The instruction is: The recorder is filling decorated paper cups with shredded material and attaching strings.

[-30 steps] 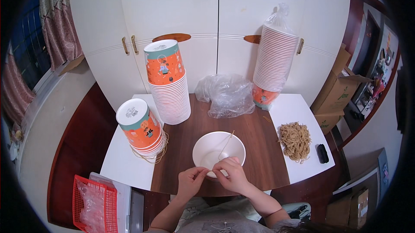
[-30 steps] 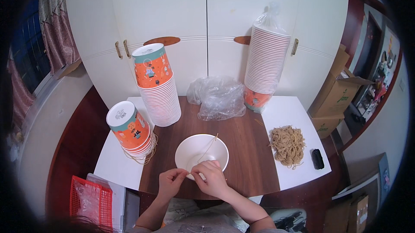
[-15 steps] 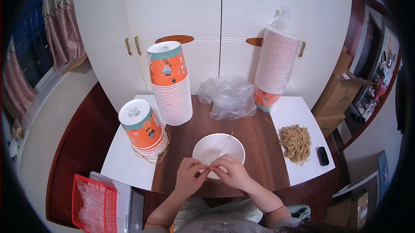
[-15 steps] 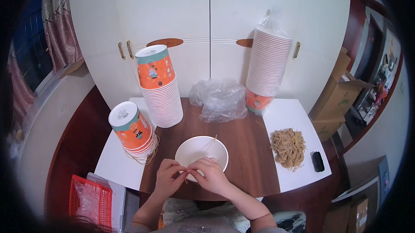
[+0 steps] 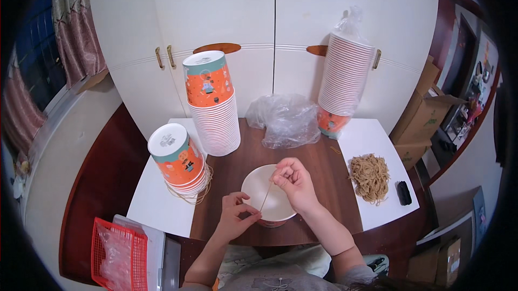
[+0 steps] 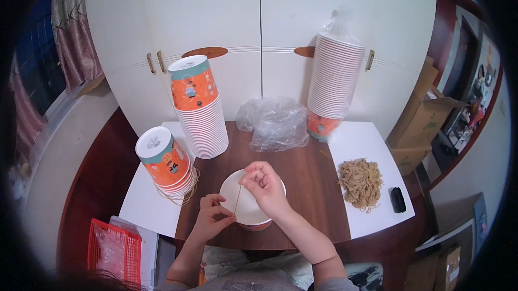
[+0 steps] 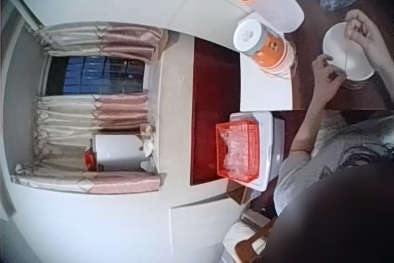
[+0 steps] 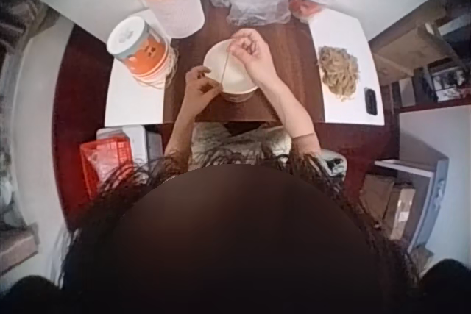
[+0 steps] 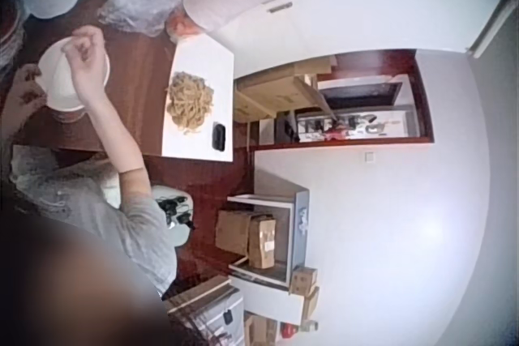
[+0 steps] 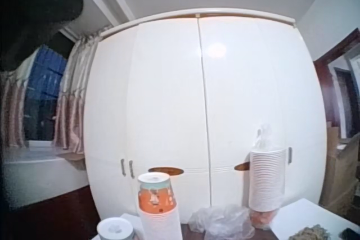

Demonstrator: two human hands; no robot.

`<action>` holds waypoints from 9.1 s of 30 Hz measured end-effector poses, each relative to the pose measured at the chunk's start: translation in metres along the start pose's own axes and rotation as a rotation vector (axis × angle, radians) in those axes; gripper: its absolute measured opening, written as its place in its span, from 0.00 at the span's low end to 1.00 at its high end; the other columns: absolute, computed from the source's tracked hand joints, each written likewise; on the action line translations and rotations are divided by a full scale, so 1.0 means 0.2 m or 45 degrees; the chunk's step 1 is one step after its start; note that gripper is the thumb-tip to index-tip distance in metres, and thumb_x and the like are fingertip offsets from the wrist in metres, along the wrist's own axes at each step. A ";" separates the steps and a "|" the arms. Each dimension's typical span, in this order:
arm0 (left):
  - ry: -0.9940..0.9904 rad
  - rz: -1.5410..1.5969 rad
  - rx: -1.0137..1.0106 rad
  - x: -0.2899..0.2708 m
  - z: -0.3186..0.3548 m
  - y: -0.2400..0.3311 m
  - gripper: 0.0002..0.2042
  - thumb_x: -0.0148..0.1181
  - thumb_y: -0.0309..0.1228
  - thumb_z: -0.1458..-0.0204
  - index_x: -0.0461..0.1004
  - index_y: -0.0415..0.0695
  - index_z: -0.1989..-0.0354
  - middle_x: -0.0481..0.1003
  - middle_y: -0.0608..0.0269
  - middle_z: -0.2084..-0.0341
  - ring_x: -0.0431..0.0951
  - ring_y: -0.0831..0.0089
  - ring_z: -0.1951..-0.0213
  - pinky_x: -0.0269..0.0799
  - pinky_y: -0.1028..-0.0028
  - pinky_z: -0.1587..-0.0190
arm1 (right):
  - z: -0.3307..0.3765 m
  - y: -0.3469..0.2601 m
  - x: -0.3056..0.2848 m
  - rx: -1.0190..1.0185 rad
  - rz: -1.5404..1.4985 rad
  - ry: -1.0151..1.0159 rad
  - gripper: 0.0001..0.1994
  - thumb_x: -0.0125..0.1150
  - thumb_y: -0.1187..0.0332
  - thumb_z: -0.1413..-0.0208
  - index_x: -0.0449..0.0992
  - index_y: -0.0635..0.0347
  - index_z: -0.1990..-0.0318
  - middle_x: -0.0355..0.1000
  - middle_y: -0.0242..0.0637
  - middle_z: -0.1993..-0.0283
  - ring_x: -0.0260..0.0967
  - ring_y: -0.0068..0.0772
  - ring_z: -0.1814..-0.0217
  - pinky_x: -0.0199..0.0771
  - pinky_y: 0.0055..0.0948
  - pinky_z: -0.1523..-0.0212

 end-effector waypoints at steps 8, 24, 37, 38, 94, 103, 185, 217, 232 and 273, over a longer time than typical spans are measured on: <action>-0.071 -0.135 0.106 0.00 0.00 -0.02 0.05 0.66 0.35 0.67 0.77 0.58 0.78 0.64 0.70 0.60 0.59 0.71 0.60 0.53 0.69 0.57 | -0.04 -0.05 -0.01 0.006 -0.183 0.004 0.14 0.52 0.80 0.51 0.58 0.60 0.58 0.69 0.33 0.71 0.65 0.18 0.67 0.64 0.17 0.62; -0.173 -0.072 -0.498 0.00 -0.02 -0.13 0.15 0.57 0.39 0.57 0.66 0.38 0.77 0.67 0.56 0.86 0.69 0.69 0.81 0.66 0.70 0.75 | 0.02 -0.15 0.19 0.180 0.145 -0.321 0.10 0.49 0.78 0.48 0.68 0.63 0.58 0.69 0.34 0.65 0.66 0.20 0.59 0.64 0.20 0.57; 1.048 -1.279 0.982 -0.87 -0.30 0.07 0.12 0.57 0.19 0.74 0.59 0.41 0.82 0.61 0.60 0.83 0.63 0.63 0.80 0.58 0.70 0.81 | -0.09 -0.02 0.44 -1.148 1.333 -0.228 0.24 0.52 0.78 0.66 0.67 0.62 0.54 0.67 0.38 0.56 0.67 0.36 0.61 0.61 0.32 0.62; 1.032 -1.380 1.010 -0.93 -0.33 0.04 0.12 0.57 0.19 0.75 0.59 0.42 0.82 0.60 0.61 0.83 0.63 0.64 0.80 0.58 0.71 0.82 | -0.13 0.04 0.47 -1.154 1.327 -0.226 0.24 0.52 0.78 0.66 0.67 0.62 0.54 0.67 0.38 0.56 0.67 0.36 0.61 0.61 0.32 0.62; 0.672 -1.320 0.602 -0.74 -1.39 0.05 0.18 0.58 0.36 0.59 0.68 0.42 0.60 0.65 0.57 0.56 0.64 0.62 0.51 0.61 0.60 0.53 | 0.11 1.09 0.27 -0.362 1.585 -0.571 0.16 0.52 0.61 0.53 0.68 0.61 0.58 0.64 0.40 0.52 0.58 0.39 0.45 0.57 0.38 0.47; 0.301 -1.215 0.002 -0.74 -1.63 0.07 0.12 0.66 0.27 0.71 0.69 0.37 0.77 0.73 0.50 0.75 0.74 0.58 0.69 0.70 0.64 0.67 | 0.10 1.10 0.27 -0.323 1.558 -0.545 0.15 0.52 0.63 0.55 0.67 0.59 0.59 0.64 0.39 0.54 0.58 0.36 0.46 0.56 0.36 0.47; -0.074 1.576 -1.238 0.34 0.29 -0.24 0.11 0.45 0.33 0.45 0.65 0.36 0.64 0.71 0.50 0.65 0.73 0.57 0.61 0.68 0.53 0.55 | 0.33 -0.07 -0.57 0.109 1.046 0.386 0.09 0.55 0.71 0.54 0.75 0.64 0.65 0.69 0.31 0.76 0.63 0.15 0.77 0.64 0.18 0.75; 0.229 0.981 -0.860 0.17 0.27 -0.17 0.06 0.47 0.23 0.48 0.66 0.37 0.62 0.71 0.58 0.69 0.74 0.71 0.69 0.73 0.74 0.67 | 0.02 -0.46 -1.37 -0.284 2.304 0.664 0.04 0.56 0.68 0.57 0.75 0.56 0.75 0.70 0.37 0.71 0.65 0.39 0.66 0.64 0.33 0.64; 0.130 0.508 -0.363 0.12 0.07 0.00 0.06 0.53 0.21 0.53 0.70 0.38 0.66 0.71 0.67 0.71 0.69 0.84 0.71 0.65 0.85 0.68 | -0.01 -0.41 -0.19 -0.428 1.364 -0.301 0.04 0.57 0.72 0.56 0.75 0.59 0.71 0.69 0.36 0.74 0.68 0.34 0.72 0.68 0.28 0.74; 0.171 0.701 -0.548 0.23 0.15 -0.10 0.07 0.53 0.21 0.52 0.70 0.36 0.63 0.72 0.66 0.73 0.71 0.84 0.71 0.67 0.84 0.66 | 0.11 0.07 -0.12 0.130 1.598 -0.703 0.07 0.55 0.63 0.55 0.74 0.55 0.72 0.70 0.34 0.71 0.69 0.38 0.71 0.69 0.34 0.68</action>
Point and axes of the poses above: each hand's wrist, its own z-axis away from the middle knuckle, its own x-axis out of the palm, y = z × x, the point moved 1 cm from there along -z, towards the middle knuckle
